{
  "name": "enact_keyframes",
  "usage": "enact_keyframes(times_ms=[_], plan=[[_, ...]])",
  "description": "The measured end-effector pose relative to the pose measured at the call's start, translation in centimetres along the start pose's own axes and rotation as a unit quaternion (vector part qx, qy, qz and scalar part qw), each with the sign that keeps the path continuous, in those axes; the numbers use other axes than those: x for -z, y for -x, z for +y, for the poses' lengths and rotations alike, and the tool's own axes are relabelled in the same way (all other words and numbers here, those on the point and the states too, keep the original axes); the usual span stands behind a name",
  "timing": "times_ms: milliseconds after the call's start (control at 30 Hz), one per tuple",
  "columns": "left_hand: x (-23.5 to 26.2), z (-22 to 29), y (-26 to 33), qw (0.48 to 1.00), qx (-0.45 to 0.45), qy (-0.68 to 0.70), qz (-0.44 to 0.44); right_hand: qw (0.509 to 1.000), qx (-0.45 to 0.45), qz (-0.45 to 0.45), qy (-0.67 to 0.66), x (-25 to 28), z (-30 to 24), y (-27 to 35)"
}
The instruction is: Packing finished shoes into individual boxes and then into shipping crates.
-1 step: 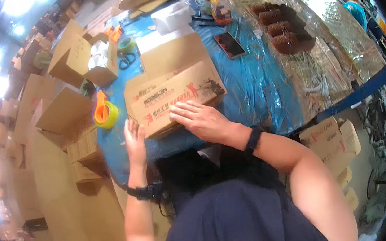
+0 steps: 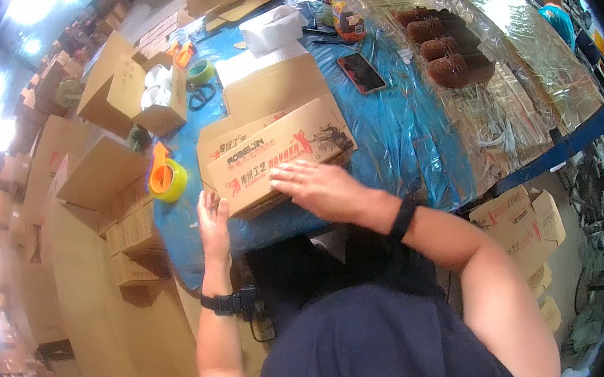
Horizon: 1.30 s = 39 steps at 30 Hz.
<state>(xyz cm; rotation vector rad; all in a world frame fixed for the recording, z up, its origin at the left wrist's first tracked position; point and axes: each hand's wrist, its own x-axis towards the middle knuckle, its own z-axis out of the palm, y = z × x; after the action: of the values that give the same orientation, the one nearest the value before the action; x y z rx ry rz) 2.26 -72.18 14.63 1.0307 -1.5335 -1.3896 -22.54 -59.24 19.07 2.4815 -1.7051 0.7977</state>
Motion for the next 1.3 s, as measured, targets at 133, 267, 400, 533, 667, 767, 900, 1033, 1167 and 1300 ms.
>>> enact_keyframes(times_ms=[133,267,400,533,667,767,900,1033,1167,1300], plan=[[1.0,0.0,0.1,0.981,0.115,0.156,0.004,0.976,-0.122,0.165,0.069,5.1,1.0,-0.2],[-1.9,-0.4,-1.4,0.981,0.097,0.155,-0.059,0.997,-0.009,0.003,0.082,-0.6,-2.3,0.0],[-2.3,0.1,-1.4,0.985,0.111,0.124,-0.054,0.999,0.003,0.042,0.013,-0.5,-0.4,-0.4],[-1.7,0.9,-1.5,0.98,0.115,0.133,-0.089,0.965,-0.173,0.196,-0.024,2.3,3.2,-0.2],[-2.2,-2.3,-2.0,0.994,0.031,0.073,-0.069,0.72,-0.481,0.139,-0.48,0.7,7.8,2.3],[-2.4,-2.2,-0.9,0.994,0.017,-0.093,-0.059,0.734,-0.451,0.124,-0.492,1.9,7.0,3.1],[0.2,4.6,2.6,0.982,0.028,0.144,-0.118,0.81,-0.408,0.074,-0.415,5.8,4.9,3.9],[3.9,8.1,4.5,0.982,0.007,0.146,-0.122,0.752,-0.322,0.08,-0.57,6.1,1.5,2.2],[5.4,9.7,5.1,0.909,0.019,0.415,-0.041,0.572,-0.362,0.138,-0.723,3.0,2.5,1.6],[2.1,5.6,8.5,0.962,0.097,0.256,0.011,0.54,-0.357,0.166,-0.744,0.5,-0.1,-1.0]])
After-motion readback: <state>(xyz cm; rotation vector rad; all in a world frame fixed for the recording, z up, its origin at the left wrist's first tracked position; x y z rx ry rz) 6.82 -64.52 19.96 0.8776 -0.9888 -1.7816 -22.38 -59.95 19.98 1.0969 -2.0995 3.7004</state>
